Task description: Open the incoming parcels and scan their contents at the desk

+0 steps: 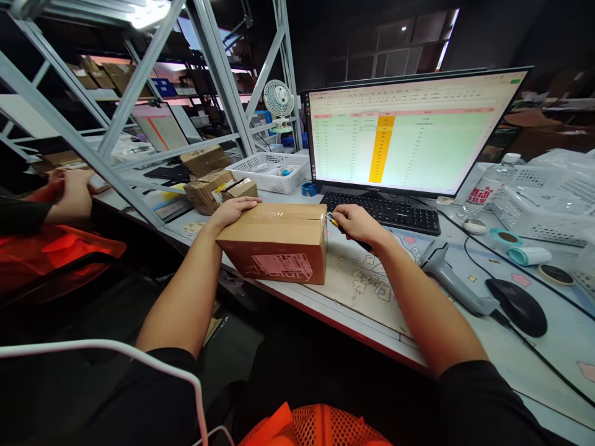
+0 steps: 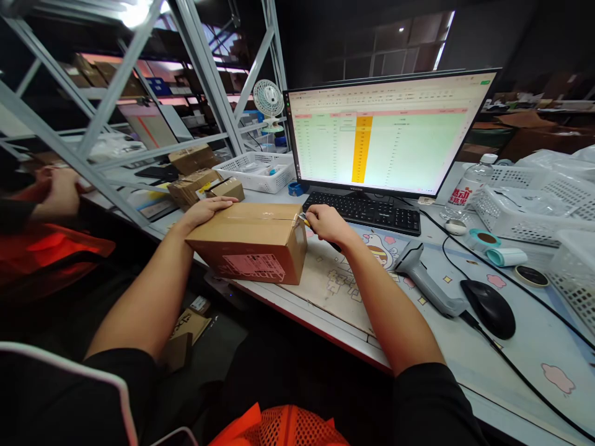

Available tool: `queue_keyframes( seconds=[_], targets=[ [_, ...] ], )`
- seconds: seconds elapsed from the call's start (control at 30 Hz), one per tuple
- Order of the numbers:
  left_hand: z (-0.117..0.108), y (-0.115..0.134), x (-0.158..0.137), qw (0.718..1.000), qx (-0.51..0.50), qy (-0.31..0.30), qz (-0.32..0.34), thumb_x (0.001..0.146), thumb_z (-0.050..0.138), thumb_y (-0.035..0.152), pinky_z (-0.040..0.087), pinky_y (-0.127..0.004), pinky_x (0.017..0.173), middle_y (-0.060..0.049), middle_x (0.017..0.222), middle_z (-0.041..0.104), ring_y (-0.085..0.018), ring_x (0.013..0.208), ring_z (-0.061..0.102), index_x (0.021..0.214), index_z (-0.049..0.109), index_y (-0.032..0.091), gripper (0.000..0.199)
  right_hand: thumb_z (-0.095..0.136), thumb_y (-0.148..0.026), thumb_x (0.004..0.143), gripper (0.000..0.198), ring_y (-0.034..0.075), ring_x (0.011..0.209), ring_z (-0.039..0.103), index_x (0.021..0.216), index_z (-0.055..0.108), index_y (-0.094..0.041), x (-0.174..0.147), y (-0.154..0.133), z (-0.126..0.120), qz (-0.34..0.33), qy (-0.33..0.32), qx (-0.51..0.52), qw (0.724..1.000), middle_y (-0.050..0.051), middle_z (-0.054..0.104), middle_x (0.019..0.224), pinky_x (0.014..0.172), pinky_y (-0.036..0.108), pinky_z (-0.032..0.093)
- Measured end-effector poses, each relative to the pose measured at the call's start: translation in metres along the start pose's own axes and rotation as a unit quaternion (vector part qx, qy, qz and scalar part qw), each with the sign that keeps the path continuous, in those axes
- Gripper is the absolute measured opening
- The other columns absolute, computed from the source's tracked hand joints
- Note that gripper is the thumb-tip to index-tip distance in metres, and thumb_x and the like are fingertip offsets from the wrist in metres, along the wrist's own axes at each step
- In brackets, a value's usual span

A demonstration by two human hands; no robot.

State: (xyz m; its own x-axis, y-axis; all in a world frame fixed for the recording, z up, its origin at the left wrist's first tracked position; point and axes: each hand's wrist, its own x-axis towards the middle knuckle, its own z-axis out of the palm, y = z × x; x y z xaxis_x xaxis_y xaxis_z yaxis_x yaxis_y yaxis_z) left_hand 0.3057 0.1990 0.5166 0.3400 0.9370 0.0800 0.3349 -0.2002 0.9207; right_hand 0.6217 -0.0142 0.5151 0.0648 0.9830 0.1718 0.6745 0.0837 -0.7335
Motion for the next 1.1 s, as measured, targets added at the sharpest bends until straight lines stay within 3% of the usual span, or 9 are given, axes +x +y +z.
queue_keyframes(
  seconds=[0.5, 0.63, 0.7, 0.8, 0.87, 0.93, 1.0, 1.03, 1.1],
  targets=[
    [-0.001, -0.003, 0.005, 1.000, 0.017, 0.001, 0.006, 0.050, 0.084, 0.053, 0.057, -0.036, 0.080, -0.010, 0.108, 0.080, -0.031, 0.098, 0.071, 0.094, 0.084, 0.018, 0.056, 0.053, -0.026, 0.103, 0.026, 0.012, 0.054, 0.054, 0.078, 0.057, -0.021, -0.016, -0.012, -0.013, -0.070, -0.152, 0.066, 0.984, -0.001, 0.058, 0.067, 0.048, 0.023, 0.045],
    [-0.006, -0.003, -0.007, 0.991, 0.008, 0.134, -0.006, 0.061, 0.077, 0.046, 0.058, -0.035, 0.083, -0.009, 0.103, 0.080, -0.032, 0.102, 0.071, 0.092, 0.083, 0.017, 0.042, 0.050, -0.024, 0.106, 0.026, 0.012, 0.051, 0.056, 0.082, 0.059, -0.020, -0.011, -0.002, -0.020, -0.042, -0.088, 0.016, 0.995, 0.000, 0.061, 0.068, 0.047, 0.023, 0.044],
    [-0.009, -0.007, -0.023, 0.975, -0.009, 0.221, -0.009, 0.069, 0.068, 0.045, 0.058, -0.035, 0.086, -0.010, 0.111, 0.079, -0.032, 0.109, 0.070, 0.105, 0.080, 0.016, 0.047, 0.049, -0.023, 0.107, 0.026, 0.012, 0.050, 0.056, 0.084, 0.060, -0.019, -0.009, 0.004, -0.025, -0.015, -0.045, -0.002, 0.999, 0.000, 0.062, 0.067, 0.048, 0.024, 0.044],
    [0.003, -0.017, -0.072, 0.947, -0.027, 0.321, -0.003, 0.082, 0.053, 0.047, 0.059, -0.039, 0.094, -0.013, 0.132, 0.071, -0.032, 0.122, 0.066, 0.133, 0.067, 0.015, 0.061, 0.049, -0.023, 0.107, 0.025, 0.013, 0.048, 0.057, 0.085, 0.061, -0.019, -0.006, 0.014, -0.031, 0.005, -0.017, 0.006, 1.000, 0.000, 0.062, 0.065, 0.049, 0.024, 0.044],
    [0.029, -0.026, -0.123, 0.936, -0.029, 0.349, 0.036, 0.090, 0.046, 0.052, 0.055, -0.041, 0.107, -0.015, 0.146, 0.062, -0.031, 0.135, 0.060, 0.146, 0.055, 0.018, 0.065, 0.049, -0.023, 0.107, 0.026, 0.013, 0.048, 0.058, 0.084, 0.060, -0.019, -0.006, 0.019, -0.035, 0.004, -0.002, 0.008, 1.000, 0.000, 0.062, 0.063, 0.051, 0.024, 0.044],
    [0.064, -0.032, -0.181, 0.946, 0.019, 0.302, 0.117, 0.098, 0.044, 0.057, 0.044, -0.042, 0.122, -0.012, 0.163, 0.047, -0.030, 0.153, 0.044, 0.160, 0.039, 0.025, 0.069, 0.050, -0.023, 0.107, 0.026, 0.014, 0.049, 0.058, 0.083, 0.060, -0.019, -0.005, 0.023, -0.039, 0.001, 0.011, 0.003, 1.000, 0.000, 0.061, 0.062, 0.052, 0.024, 0.044],
    [0.096, -0.028, -0.232, 0.962, 0.115, 0.169, 0.178, 0.100, 0.048, 0.060, 0.032, -0.045, 0.130, -0.005, 0.178, 0.017, -0.029, 0.165, 0.017, 0.166, 0.031, 0.033, 0.073, 0.050, -0.025, 0.106, 0.026, 0.014, 0.051, 0.059, 0.082, 0.060, -0.019, -0.005, 0.026, -0.041, -0.001, 0.019, -0.004, 1.000, 0.000, 0.061, 0.063, 0.052, 0.025, 0.043],
    [0.105, -0.021, -0.250, 0.965, 0.155, 0.069, 0.200, 0.097, 0.056, 0.061, 0.030, -0.046, 0.132, -0.003, 0.179, 0.013, -0.030, 0.165, 0.012, 0.165, 0.036, 0.034, 0.075, 0.050, -0.026, 0.106, 0.027, 0.015, 0.052, 0.059, 0.083, 0.060, -0.019, -0.004, 0.027, -0.042, -0.004, 0.022, -0.007, 1.000, 0.000, 0.061, 0.064, 0.052, 0.026, 0.043],
    [0.109, 0.005, -0.266, 0.940, 0.196, -0.156, 0.231, 0.095, 0.065, 0.060, 0.037, -0.045, 0.129, -0.004, 0.173, 0.031, -0.031, 0.161, 0.028, 0.155, 0.056, 0.035, 0.065, 0.048, -0.027, 0.107, 0.027, 0.015, 0.054, 0.059, 0.084, 0.062, -0.019, -0.004, 0.028, -0.043, -0.011, 0.026, -0.017, 0.999, 0.001, 0.062, 0.065, 0.054, 0.026, 0.042]
  ],
)
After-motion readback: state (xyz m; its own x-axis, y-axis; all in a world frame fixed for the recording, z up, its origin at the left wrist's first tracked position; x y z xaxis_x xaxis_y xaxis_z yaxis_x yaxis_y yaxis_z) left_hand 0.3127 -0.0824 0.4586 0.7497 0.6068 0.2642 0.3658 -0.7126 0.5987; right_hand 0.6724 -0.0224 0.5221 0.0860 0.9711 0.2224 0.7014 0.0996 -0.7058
